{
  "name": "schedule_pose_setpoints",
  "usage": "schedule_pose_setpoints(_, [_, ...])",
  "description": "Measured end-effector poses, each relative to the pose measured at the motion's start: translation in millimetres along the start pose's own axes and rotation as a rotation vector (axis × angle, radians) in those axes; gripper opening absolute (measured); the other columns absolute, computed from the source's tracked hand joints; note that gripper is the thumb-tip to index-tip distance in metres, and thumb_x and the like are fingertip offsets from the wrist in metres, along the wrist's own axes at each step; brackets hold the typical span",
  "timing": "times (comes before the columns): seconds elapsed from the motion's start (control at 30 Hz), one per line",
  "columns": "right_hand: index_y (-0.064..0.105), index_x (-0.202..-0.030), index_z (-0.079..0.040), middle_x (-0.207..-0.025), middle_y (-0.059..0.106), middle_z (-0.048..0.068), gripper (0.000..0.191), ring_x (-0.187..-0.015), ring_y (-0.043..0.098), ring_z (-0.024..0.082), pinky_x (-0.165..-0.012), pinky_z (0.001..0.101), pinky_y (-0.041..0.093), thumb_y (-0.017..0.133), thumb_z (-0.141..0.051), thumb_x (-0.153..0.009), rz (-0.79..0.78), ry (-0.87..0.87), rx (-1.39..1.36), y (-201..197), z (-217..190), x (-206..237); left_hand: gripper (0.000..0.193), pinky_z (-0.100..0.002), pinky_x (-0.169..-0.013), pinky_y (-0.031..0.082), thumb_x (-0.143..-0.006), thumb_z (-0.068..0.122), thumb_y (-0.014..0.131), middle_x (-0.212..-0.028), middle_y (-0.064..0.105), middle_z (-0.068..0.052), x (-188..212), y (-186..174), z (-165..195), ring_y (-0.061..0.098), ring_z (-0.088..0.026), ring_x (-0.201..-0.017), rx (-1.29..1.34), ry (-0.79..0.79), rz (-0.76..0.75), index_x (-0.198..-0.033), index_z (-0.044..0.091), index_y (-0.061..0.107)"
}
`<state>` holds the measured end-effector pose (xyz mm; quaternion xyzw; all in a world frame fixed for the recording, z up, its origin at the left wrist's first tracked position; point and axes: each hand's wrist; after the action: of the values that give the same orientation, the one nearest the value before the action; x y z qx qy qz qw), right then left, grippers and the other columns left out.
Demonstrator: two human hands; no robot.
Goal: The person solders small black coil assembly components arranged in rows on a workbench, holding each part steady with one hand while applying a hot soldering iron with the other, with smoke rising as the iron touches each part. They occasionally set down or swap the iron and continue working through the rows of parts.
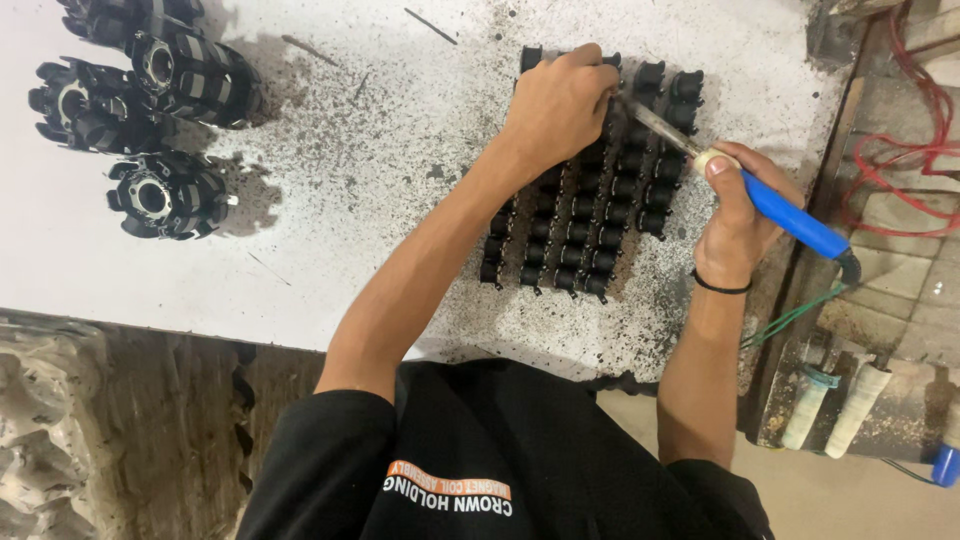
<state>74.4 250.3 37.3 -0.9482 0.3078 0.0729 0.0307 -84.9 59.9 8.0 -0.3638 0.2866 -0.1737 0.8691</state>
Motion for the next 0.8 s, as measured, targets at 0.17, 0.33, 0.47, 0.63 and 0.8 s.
schedule_pose_setpoints(0.17, [0.076,-0.107,0.006,-0.1,0.073,0.012,0.02,-0.094,0.07,0.02,-0.092,0.0302,0.056,0.078,-0.008,-0.093,-0.051,0.046,-0.049,-2,-4,-2,0.013,-0.05,-0.065,0.059,-0.081,0.005,0.069,-0.091,0.068,-0.015,-9,-2,3,0.069,-0.042,-0.073,-0.007,0.033,-0.058,-0.093,0.005,0.074])
schedule_pose_setpoints(0.33, [0.074,-0.106,0.005,-0.105,0.073,0.014,0.019,-0.098,0.07,0.021,-0.094,0.0325,0.058,0.078,-0.006,-0.091,0.112,-0.003,-0.201,-15,-6,5,0.014,-0.046,-0.06,0.061,-0.083,0.004,0.068,-0.098,0.065,-0.019,-3,-15,11,0.072,-0.039,-0.072,0.024,-0.013,-0.07,-0.095,-0.002,0.067])
schedule_pose_setpoints(0.47, [0.075,-0.108,0.007,-0.107,0.074,0.015,0.024,-0.099,0.071,0.022,-0.095,0.0321,0.057,0.079,-0.01,-0.091,0.011,-0.066,-0.006,-19,0,26,0.014,-0.047,-0.06,0.059,-0.081,0.004,0.069,-0.106,0.066,-0.018,20,-19,21,0.071,-0.037,-0.073,0.033,0.025,0.041,-0.094,0.004,0.07])
schedule_pose_setpoints(0.63, [0.076,-0.113,0.008,-0.108,0.074,0.014,0.026,-0.1,0.069,0.02,-0.095,0.0307,0.055,0.079,-0.012,-0.096,-0.042,-0.074,0.113,-18,3,34,0.016,-0.048,-0.06,0.058,-0.083,0.006,0.068,-0.096,0.067,-0.012,35,-16,23,0.071,-0.037,-0.071,0.022,-0.041,-0.02,-0.095,0.011,0.078])
schedule_pose_setpoints(0.8, [0.076,-0.112,0.007,-0.106,0.075,0.014,0.025,-0.098,0.07,0.02,-0.093,0.0298,0.055,0.078,-0.011,-0.094,-0.044,-0.022,0.078,-15,2,32,0.011,-0.05,-0.061,0.058,-0.081,0.006,0.067,-0.094,0.066,-0.016,28,-12,18,0.071,-0.039,-0.072,0.012,-0.006,-0.066,-0.087,0.007,0.076])
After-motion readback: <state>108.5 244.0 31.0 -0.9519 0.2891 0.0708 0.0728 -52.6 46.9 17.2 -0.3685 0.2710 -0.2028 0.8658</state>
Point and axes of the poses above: each hand's wrist, its own x-axis away from the middle knuckle, its own y-axis out of the palm, z = x × y
